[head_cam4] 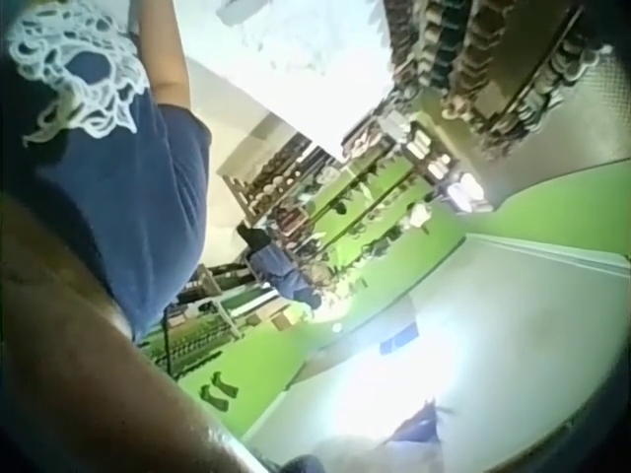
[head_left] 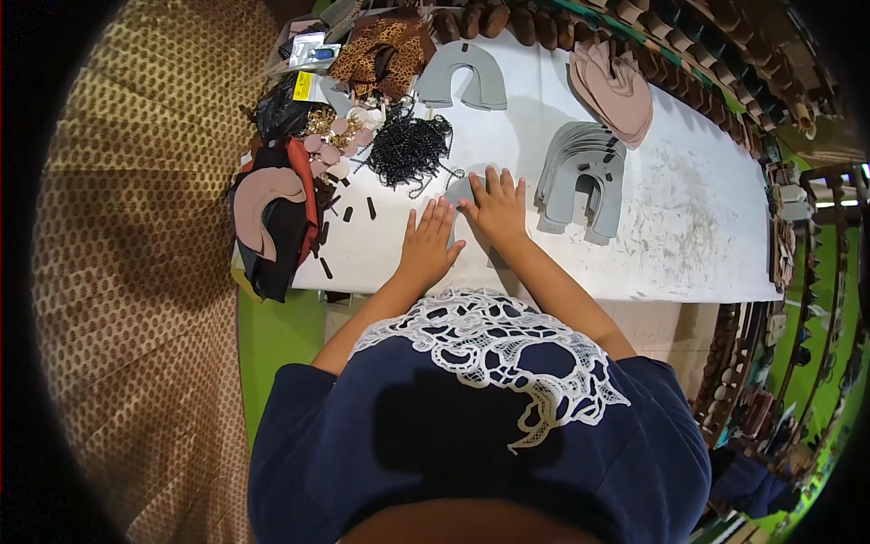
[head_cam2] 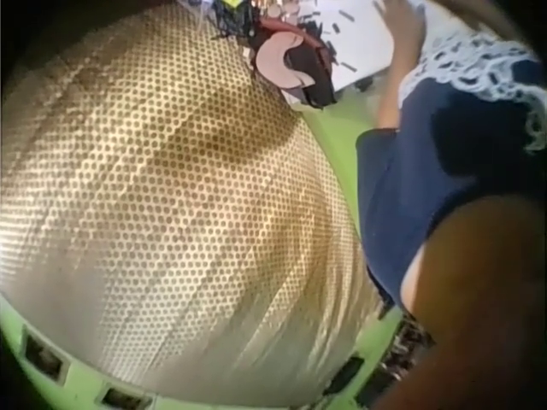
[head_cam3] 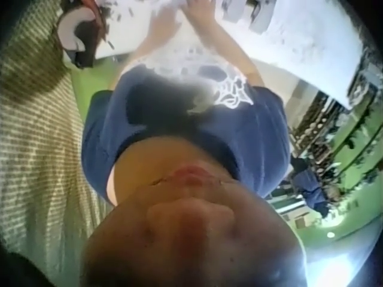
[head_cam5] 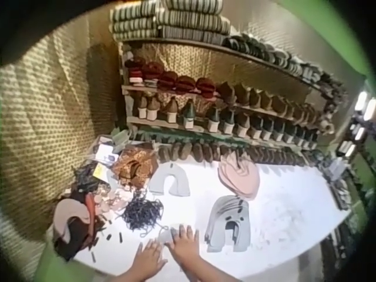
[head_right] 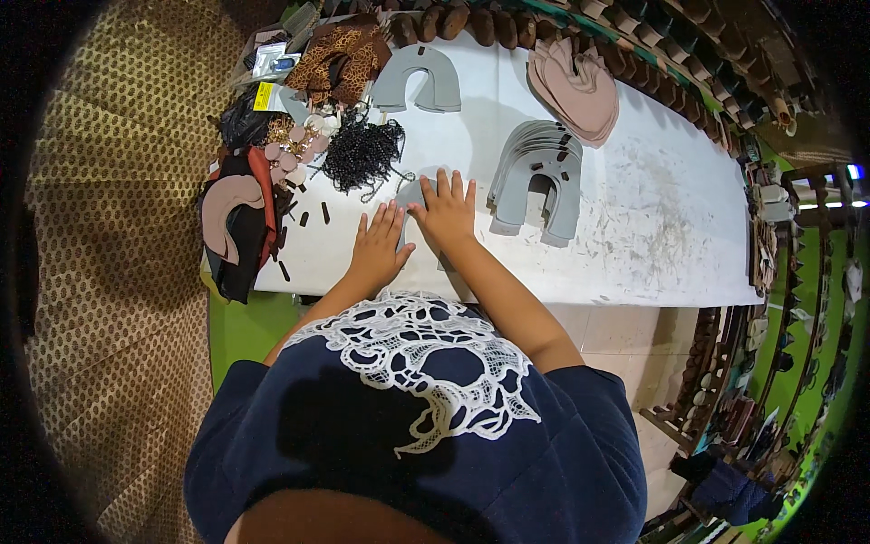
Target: The person is assembling shoe upper components by placing small black pieces onto a U-shaped template.
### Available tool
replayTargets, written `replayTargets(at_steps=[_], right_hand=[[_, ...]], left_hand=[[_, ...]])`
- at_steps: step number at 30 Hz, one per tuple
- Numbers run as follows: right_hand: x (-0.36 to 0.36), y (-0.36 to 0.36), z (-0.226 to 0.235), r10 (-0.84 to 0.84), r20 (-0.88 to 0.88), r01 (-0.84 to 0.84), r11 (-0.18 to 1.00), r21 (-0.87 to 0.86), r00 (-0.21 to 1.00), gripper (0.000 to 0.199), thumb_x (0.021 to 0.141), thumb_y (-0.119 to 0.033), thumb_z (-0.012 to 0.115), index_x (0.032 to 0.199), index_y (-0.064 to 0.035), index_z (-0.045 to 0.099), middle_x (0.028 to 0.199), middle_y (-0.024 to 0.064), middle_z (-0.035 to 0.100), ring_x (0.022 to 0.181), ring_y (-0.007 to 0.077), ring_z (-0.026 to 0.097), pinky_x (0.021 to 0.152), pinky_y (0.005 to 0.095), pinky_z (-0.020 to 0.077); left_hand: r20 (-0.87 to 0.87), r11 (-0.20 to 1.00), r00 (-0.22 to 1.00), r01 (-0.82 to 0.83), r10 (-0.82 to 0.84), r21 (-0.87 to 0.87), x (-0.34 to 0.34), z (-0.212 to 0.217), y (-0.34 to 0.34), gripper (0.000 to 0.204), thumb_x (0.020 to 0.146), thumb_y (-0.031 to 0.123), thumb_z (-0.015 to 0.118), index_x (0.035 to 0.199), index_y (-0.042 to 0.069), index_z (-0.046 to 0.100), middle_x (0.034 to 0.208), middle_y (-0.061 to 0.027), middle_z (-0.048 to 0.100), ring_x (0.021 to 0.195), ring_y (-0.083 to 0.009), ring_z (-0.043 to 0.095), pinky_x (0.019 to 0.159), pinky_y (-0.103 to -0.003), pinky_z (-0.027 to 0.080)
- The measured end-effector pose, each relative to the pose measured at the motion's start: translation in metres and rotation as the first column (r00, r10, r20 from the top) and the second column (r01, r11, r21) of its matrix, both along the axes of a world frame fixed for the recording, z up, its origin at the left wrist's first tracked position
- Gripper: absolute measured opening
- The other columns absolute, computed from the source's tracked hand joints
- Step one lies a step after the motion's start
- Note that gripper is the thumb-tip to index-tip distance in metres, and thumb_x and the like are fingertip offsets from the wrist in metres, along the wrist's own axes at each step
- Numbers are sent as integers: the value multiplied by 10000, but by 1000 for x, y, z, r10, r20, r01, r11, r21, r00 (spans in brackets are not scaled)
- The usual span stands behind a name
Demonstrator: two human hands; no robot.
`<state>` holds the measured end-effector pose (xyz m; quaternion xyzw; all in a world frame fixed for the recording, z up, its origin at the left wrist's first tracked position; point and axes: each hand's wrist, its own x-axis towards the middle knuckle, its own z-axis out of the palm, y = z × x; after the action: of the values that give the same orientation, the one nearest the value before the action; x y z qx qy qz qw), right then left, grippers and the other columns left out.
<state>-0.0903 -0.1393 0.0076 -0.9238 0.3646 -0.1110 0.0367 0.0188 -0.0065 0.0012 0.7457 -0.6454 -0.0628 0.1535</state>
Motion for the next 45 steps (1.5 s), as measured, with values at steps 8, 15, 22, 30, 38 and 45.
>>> replayTargets(at_steps=[8,15,22,30,38,45], right_hand=[[-15,4,-7,21,61,-31,988,153,998,611,891,-440,426,1365,-60,363,1440,138,308,1335,317,266,1077,530,150],[-35,9,-13,58,36,-63,986,154,998,641,893,-437,428,1386,-43,313,1456,130,283,1343,293,266,1081,513,165],[-58,29,-4,39,6,-39,977,208,999,677,894,-458,434,1394,-31,276,1469,147,240,1355,316,226,1071,532,166],[-68,43,15,41,-62,-29,982,185,997,606,883,-442,460,1312,-20,391,1390,165,360,1287,315,339,1051,556,185],[-23,23,53,2,85,-28,950,312,996,286,838,-304,544,756,-62,672,802,81,650,770,271,602,769,436,438],[12,32,44,166,184,-208,950,232,969,193,805,-237,577,776,-74,676,760,75,645,710,274,603,665,409,456]], left_hand=[[53,1000,998,18,-17,-18,3,2,-23,611,861,343,495,1366,34,340,1433,-145,315,1339,-280,274,1084,-515,136],[19,992,997,74,-73,-106,-2,-8,-38,602,854,326,507,1354,24,361,1415,-127,356,1331,-243,300,1082,-488,167],[-5,1000,1000,-1,0,-27,0,-4,-11,677,850,387,517,1371,5,314,1434,-151,313,1339,-282,273,1082,-496,157],[-21,1000,1000,3,-3,17,8,10,17,674,842,351,542,1369,2,308,1426,-168,320,1327,-301,292,1072,-493,196],[-171,966,957,-249,234,-74,50,40,25,275,782,190,601,1018,49,588,1267,-158,474,1151,-336,447,925,-479,351],[115,803,795,-586,595,-103,88,27,24,264,717,303,684,824,78,597,1266,-122,481,1228,-296,356,906,-489,269]])
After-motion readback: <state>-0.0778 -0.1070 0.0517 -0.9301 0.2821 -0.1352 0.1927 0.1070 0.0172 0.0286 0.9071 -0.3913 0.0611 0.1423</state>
